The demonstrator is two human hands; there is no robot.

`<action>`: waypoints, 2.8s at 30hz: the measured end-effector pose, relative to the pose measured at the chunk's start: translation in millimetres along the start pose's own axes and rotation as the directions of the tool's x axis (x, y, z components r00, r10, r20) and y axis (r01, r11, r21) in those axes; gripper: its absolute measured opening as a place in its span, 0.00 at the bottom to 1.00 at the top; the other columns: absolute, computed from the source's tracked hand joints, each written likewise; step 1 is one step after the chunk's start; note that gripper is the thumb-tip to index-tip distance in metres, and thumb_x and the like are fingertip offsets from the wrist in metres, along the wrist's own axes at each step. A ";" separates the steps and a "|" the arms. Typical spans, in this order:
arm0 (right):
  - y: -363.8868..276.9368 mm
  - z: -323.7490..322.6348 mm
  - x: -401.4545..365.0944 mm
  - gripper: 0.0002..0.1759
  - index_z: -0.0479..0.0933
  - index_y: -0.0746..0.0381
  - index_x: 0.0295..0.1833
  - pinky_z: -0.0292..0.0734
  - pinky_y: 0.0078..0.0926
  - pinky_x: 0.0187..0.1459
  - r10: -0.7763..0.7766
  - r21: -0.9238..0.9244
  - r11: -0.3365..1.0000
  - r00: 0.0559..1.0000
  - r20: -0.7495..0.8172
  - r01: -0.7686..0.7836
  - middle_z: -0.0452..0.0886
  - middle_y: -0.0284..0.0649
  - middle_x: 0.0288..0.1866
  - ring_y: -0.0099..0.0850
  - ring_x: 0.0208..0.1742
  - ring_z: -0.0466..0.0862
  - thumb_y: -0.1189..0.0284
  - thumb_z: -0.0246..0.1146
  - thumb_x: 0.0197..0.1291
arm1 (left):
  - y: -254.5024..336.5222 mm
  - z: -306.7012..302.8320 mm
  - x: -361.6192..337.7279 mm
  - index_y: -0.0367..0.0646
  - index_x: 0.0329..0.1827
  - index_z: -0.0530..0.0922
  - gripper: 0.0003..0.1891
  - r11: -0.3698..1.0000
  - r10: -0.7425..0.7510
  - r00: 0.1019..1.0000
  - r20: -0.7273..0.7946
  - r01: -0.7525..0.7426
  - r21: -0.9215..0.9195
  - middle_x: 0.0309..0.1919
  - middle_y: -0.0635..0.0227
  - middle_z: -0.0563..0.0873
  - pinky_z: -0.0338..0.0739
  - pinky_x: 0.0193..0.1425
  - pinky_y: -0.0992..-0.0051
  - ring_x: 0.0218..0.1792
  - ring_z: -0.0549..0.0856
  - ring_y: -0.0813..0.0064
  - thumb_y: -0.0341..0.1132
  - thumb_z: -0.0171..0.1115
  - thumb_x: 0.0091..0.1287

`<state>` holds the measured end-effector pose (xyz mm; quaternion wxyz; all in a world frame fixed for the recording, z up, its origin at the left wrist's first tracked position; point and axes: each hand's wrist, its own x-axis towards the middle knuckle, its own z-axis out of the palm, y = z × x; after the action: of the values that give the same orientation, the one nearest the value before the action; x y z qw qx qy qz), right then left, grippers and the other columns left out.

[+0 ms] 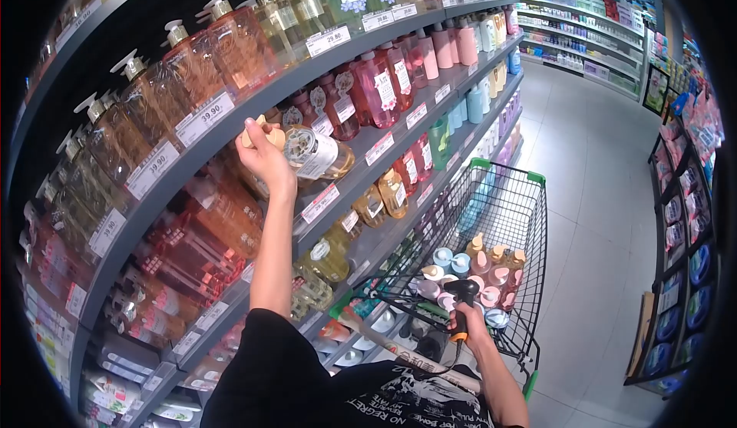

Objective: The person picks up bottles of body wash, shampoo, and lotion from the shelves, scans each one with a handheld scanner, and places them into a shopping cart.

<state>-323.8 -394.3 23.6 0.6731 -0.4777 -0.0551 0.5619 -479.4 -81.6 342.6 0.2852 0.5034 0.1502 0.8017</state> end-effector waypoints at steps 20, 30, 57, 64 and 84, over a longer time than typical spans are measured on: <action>-12.3 -8.9 -15.2 0.23 0.68 0.62 0.62 0.64 0.23 0.16 -0.021 0.399 0.913 0.966 0.257 -0.087 0.73 0.41 0.23 0.23 0.11 0.64 0.67 0.56 0.61 | 0.3 -62.3 -225.1 0.35 0.32 0.72 0.15 0.775 -0.364 0.391 0.845 0.630 0.043 0.22 0.62 0.80 0.75 0.34 0.73 0.25 0.79 0.74 0.39 0.48 0.70; -19.8 -10.8 -20.9 0.26 0.67 0.66 0.63 0.63 0.21 0.13 0.096 0.192 0.967 0.937 0.336 -0.168 0.72 0.41 0.22 0.23 0.10 0.65 0.64 0.57 0.62 | -4.6 -58.2 -229.4 0.34 0.31 0.71 0.13 0.728 -0.396 0.339 0.853 0.683 0.066 0.21 0.62 0.79 0.75 0.34 0.73 0.25 0.79 0.74 0.36 0.46 0.66; -14.6 -19.0 -5.6 0.22 0.68 0.66 0.58 0.71 0.28 0.22 0.206 0.336 0.918 0.977 0.051 -0.211 0.73 0.39 0.24 0.27 0.16 0.72 0.73 0.61 0.59 | -179.7 -11.9 -275.9 0.40 0.37 0.73 0.12 0.705 -0.658 0.390 0.645 0.620 0.344 0.29 0.70 0.81 0.75 0.34 0.79 0.30 0.78 0.83 0.33 0.70 0.62; -15.5 -20.4 -1.2 0.26 0.66 0.66 0.63 0.73 0.29 0.24 0.224 0.409 0.887 0.974 0.024 -0.214 0.74 0.39 0.25 0.27 0.17 0.72 0.75 0.61 0.59 | -257.9 42.9 -268.1 0.38 0.37 0.74 0.13 0.556 -0.817 0.357 0.453 0.696 0.454 0.29 0.66 0.82 0.77 0.38 0.79 0.30 0.82 0.80 0.41 0.60 0.70; -21.9 -21.0 5.1 0.31 0.63 0.62 0.68 0.74 0.29 0.28 0.304 0.483 0.825 0.951 0.056 -0.292 0.73 0.37 0.28 0.27 0.20 0.74 0.76 0.63 0.58 | -408.5 83.7 -365.5 0.35 0.37 0.75 0.16 0.561 -0.768 0.194 0.610 0.662 0.497 0.30 0.68 0.83 0.76 0.35 0.80 0.29 0.81 0.82 0.41 0.68 0.64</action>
<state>-293.8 -400.4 25.4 0.6760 -0.3024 0.1707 0.6500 -158.8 15.7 -99.2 0.6259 0.6828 0.2752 0.2576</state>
